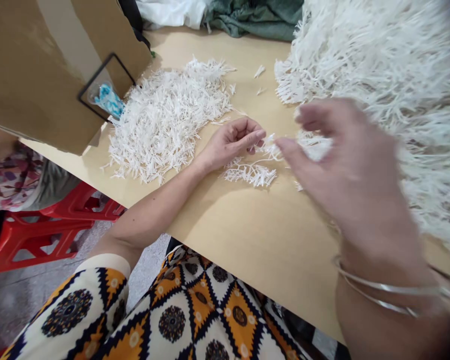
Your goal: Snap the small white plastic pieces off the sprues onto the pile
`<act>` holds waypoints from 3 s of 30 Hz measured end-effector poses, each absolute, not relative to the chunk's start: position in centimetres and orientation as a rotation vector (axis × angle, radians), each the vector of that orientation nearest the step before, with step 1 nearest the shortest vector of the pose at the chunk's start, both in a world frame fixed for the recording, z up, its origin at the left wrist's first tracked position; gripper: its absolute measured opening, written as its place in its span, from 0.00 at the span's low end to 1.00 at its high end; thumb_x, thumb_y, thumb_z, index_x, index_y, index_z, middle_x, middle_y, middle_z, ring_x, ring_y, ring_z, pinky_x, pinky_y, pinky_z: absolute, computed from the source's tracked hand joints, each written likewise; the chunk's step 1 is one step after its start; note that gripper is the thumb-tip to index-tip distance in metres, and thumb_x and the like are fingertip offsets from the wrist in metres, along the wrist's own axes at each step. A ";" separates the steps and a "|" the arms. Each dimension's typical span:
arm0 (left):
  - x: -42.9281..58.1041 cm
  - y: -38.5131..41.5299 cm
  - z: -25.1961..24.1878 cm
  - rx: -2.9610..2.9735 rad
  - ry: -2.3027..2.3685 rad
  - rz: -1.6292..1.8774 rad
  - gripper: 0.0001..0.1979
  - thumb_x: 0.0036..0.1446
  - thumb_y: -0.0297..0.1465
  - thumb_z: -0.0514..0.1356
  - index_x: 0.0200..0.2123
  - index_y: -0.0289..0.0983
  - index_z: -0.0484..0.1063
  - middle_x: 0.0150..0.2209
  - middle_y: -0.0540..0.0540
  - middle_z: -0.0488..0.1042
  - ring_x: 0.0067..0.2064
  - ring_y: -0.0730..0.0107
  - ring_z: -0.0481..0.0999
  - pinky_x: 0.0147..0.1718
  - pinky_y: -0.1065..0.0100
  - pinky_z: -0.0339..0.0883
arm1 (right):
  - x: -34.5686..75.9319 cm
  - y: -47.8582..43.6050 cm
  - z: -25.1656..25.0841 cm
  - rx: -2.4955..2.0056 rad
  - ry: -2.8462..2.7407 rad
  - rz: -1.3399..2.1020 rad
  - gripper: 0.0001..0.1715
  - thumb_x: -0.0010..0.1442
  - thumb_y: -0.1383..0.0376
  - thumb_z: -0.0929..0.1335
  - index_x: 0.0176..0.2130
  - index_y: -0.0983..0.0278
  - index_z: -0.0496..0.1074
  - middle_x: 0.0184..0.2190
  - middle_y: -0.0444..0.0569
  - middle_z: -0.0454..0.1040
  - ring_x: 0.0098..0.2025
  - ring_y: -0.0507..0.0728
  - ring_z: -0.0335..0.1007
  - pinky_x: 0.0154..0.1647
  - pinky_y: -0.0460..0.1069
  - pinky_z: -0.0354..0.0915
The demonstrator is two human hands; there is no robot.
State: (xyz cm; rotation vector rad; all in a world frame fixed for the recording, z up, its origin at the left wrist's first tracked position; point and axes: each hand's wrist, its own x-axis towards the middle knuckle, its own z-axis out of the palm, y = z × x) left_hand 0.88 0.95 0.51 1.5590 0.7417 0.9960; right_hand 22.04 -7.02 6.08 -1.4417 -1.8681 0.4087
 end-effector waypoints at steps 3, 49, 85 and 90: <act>0.7 0.9 0.6 1.514 0.761 0.941 0.23 0.64 0.53 0.66 0.39 0.36 0.74 0.34 0.50 0.78 0.32 0.80 0.76 0.34 0.74 0.72 | 19.4 -4.9 3.7 -1.510 -1.798 0.567 0.32 0.59 0.52 0.75 0.59 0.60 0.73 0.55 0.58 0.79 0.55 0.68 0.77 0.59 0.67 0.71; -0.2 1.7 0.3 2.210 1.065 1.253 0.15 0.75 0.44 0.55 0.49 0.42 0.77 0.49 0.42 0.80 0.44 0.68 0.77 0.46 0.61 0.74 | 20.8 -4.0 1.6 -1.322 -1.592 1.154 0.19 0.71 0.47 0.68 0.35 0.57 0.69 0.27 0.43 0.68 0.30 0.54 0.61 0.35 0.53 0.57; -0.1 1.8 -0.9 2.390 1.054 1.089 0.16 0.75 0.39 0.52 0.56 0.40 0.74 0.62 0.38 0.73 0.62 0.60 0.76 0.58 0.58 0.73 | 20.8 -3.7 1.4 -1.234 -1.530 1.168 0.17 0.72 0.49 0.69 0.36 0.57 0.74 0.26 0.43 0.67 0.30 0.53 0.63 0.36 0.52 0.59; 0.8 0.8 0.4 2.370 0.887 1.065 0.13 0.74 0.40 0.56 0.46 0.38 0.76 0.45 0.43 0.81 0.46 0.70 0.80 0.47 0.66 0.74 | 20.8 -3.7 1.5 -1.271 -1.519 1.153 0.17 0.72 0.53 0.68 0.33 0.58 0.70 0.26 0.43 0.67 0.29 0.53 0.61 0.34 0.52 0.57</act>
